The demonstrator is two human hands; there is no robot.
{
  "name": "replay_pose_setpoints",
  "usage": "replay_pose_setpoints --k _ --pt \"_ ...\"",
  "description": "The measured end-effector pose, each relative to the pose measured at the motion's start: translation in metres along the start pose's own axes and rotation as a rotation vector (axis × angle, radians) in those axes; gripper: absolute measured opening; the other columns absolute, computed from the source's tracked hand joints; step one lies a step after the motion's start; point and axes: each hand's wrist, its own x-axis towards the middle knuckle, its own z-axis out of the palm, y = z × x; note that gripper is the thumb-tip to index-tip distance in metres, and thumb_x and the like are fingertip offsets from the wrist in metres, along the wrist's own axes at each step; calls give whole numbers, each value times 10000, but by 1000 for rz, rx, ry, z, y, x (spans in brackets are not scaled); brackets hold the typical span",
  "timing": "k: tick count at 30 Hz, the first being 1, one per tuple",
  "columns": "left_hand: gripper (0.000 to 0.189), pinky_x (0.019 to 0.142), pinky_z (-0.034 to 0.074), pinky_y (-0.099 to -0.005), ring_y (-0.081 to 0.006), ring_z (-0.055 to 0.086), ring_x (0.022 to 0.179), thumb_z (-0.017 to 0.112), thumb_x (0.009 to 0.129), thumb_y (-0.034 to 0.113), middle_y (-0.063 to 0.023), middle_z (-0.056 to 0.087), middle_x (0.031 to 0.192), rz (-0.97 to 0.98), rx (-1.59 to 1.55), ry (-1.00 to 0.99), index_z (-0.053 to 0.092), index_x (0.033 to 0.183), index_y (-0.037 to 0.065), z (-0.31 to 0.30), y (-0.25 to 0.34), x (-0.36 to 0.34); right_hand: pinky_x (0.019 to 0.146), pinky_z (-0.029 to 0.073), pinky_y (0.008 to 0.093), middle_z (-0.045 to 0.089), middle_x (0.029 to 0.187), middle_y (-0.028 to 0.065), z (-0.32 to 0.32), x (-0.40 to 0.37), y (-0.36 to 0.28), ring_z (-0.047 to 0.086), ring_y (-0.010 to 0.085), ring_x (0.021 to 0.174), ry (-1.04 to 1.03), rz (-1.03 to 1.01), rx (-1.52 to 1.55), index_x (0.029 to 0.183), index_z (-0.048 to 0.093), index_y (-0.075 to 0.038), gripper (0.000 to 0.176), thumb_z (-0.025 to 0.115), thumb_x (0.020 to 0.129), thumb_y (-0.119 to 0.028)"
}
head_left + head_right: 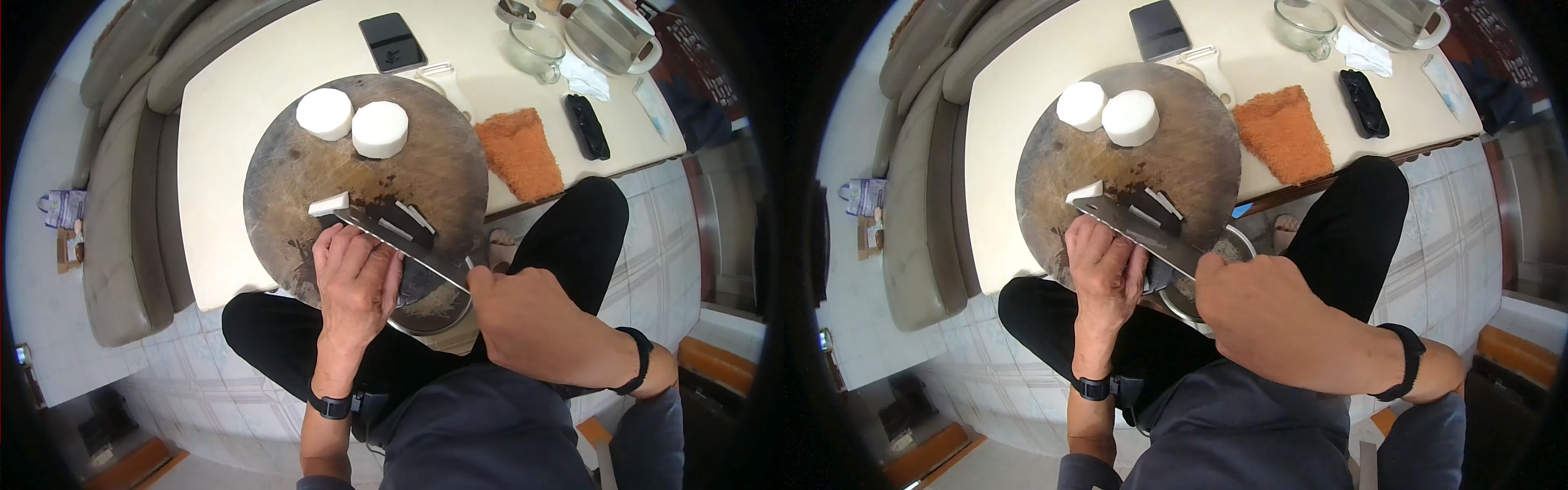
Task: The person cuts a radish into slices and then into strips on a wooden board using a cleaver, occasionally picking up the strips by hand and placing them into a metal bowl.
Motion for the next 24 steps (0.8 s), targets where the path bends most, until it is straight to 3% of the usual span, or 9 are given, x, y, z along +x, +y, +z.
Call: replay_pose_setpoints --k 12,24 --pt "186 908 430 -442 -274 612 970 739 727 2 -90 656 930 27 -27 55 696 907 18 3 0 2 569 496 463 579 607 233 -1 -15 8 622 418 583 8 160 77 781 490 43 100 571 764 -12" --pt "203 946 403 -460 -276 589 1012 753 729 41 -71 646 983 20 -65 12 708 926 29 1 0 2 603 489 470 579 633 243 -4 1 14 607 424 612 93 128 94 788 505 56 106 579 760 -14"
